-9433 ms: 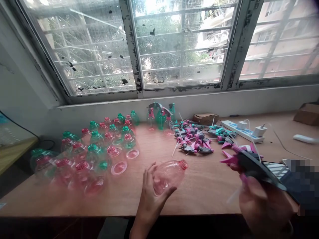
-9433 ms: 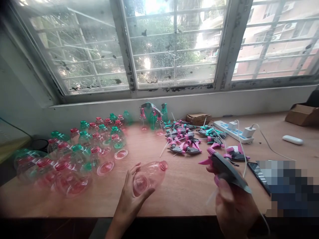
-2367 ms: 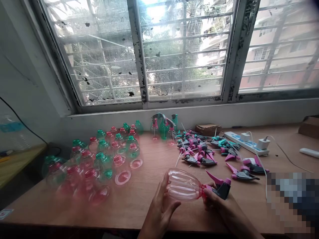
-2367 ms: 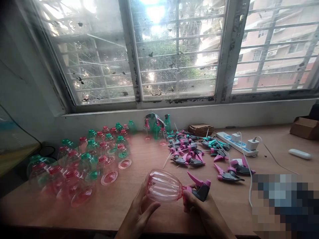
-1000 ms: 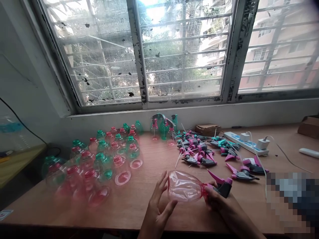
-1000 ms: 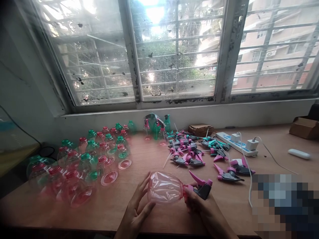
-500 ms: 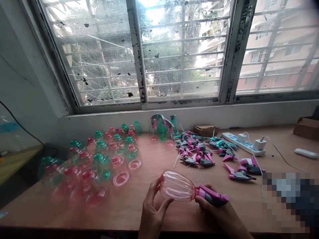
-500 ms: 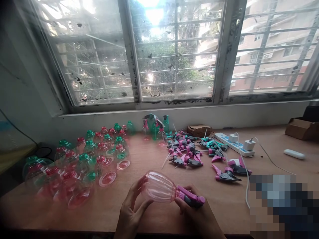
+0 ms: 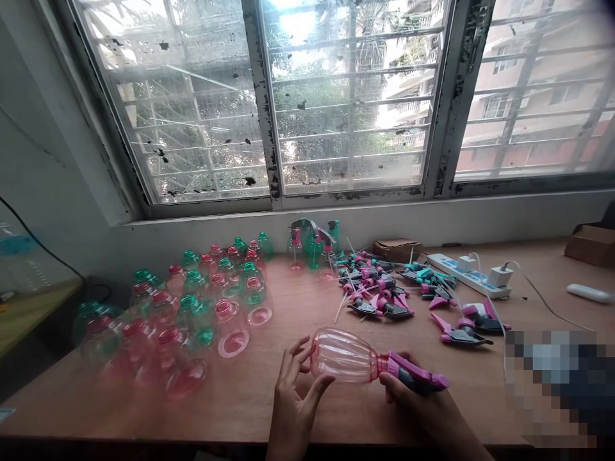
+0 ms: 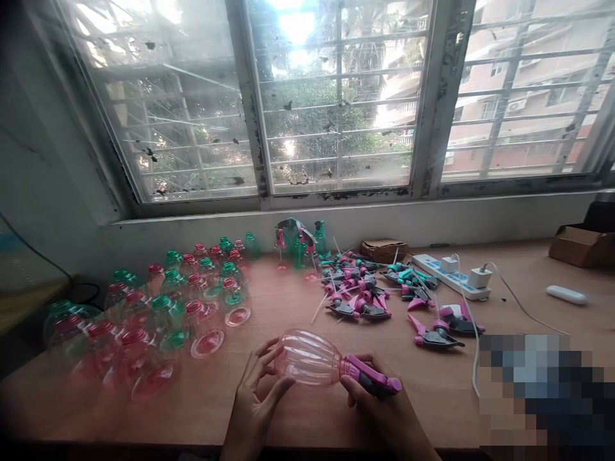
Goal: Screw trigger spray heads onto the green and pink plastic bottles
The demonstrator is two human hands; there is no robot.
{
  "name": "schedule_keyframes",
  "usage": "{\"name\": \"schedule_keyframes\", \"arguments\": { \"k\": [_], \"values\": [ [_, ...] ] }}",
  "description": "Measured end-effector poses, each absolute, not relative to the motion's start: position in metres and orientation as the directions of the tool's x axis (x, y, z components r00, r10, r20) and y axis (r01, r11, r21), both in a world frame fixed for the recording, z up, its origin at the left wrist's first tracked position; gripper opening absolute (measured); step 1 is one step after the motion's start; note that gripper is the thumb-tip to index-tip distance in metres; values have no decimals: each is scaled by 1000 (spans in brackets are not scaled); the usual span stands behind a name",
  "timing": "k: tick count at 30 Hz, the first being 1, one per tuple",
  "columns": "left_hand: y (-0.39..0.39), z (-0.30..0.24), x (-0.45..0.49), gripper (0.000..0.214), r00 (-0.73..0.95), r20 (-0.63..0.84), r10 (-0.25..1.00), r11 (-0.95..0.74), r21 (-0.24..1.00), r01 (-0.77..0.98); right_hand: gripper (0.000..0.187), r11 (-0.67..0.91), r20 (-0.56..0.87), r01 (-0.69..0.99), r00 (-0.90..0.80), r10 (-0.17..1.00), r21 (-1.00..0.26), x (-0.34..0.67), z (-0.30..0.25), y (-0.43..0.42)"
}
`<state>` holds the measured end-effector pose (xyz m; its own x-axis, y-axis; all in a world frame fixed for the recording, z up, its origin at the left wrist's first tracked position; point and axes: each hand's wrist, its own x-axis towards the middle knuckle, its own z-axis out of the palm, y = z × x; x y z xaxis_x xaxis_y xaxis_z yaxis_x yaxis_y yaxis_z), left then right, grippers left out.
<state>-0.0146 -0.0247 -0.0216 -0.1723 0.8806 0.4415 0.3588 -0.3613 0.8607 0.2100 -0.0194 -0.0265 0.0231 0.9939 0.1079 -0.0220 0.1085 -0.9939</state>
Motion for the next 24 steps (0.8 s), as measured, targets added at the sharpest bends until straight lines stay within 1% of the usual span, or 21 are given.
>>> {"name": "schedule_keyframes", "arguments": {
  "k": [2,4,6,8,10,12,14,17,20,22,24],
  "values": [
    [-25,-21,-13,42,-194,463,865,-373,851,370,41,103,102,-44,18,995,-994,210,-26,-19],
    [-26,-20,-12,37,-196,484,853,-392,842,371,42,89,86,-110,26,996,-990,210,-26,-19],
    [-26,-20,-12,33,-151,491,858,-412,833,368,46,63,52,-200,56,997,-978,210,-26,-18],
    [-25,-20,-12,38,-85,473,877,-421,841,339,50,51,35,-245,69,997,-968,210,-27,-17],
    [-25,-21,-12,41,-55,439,897,-411,872,266,45,69,63,-206,34,997,-976,211,-28,-17],
    [-24,-22,-10,36,-78,392,917,-373,908,189,40,81,83,-138,-9,997,-987,212,-29,-17],
    [-23,-24,-8,32,-115,361,925,-343,927,151,38,69,73,-104,-29,997,-992,213,-29,-17],
    [-23,-25,-7,34,-136,403,905,-376,908,187,40,57,58,-143,-1,998,-988,213,-31,-16],
    [-24,-23,-9,34,-144,485,862,-431,853,293,47,47,37,-236,46,998,-971,214,-33,-13],
    [-24,-21,-11,35,-110,494,863,-431,830,353,46,30,17,-271,50,999,-962,214,-35,-12],
    [-25,-20,-12,40,-65,464,883,-413,836,361,42,25,16,-255,37,999,-967,214,-35,-12]
  ]
}}
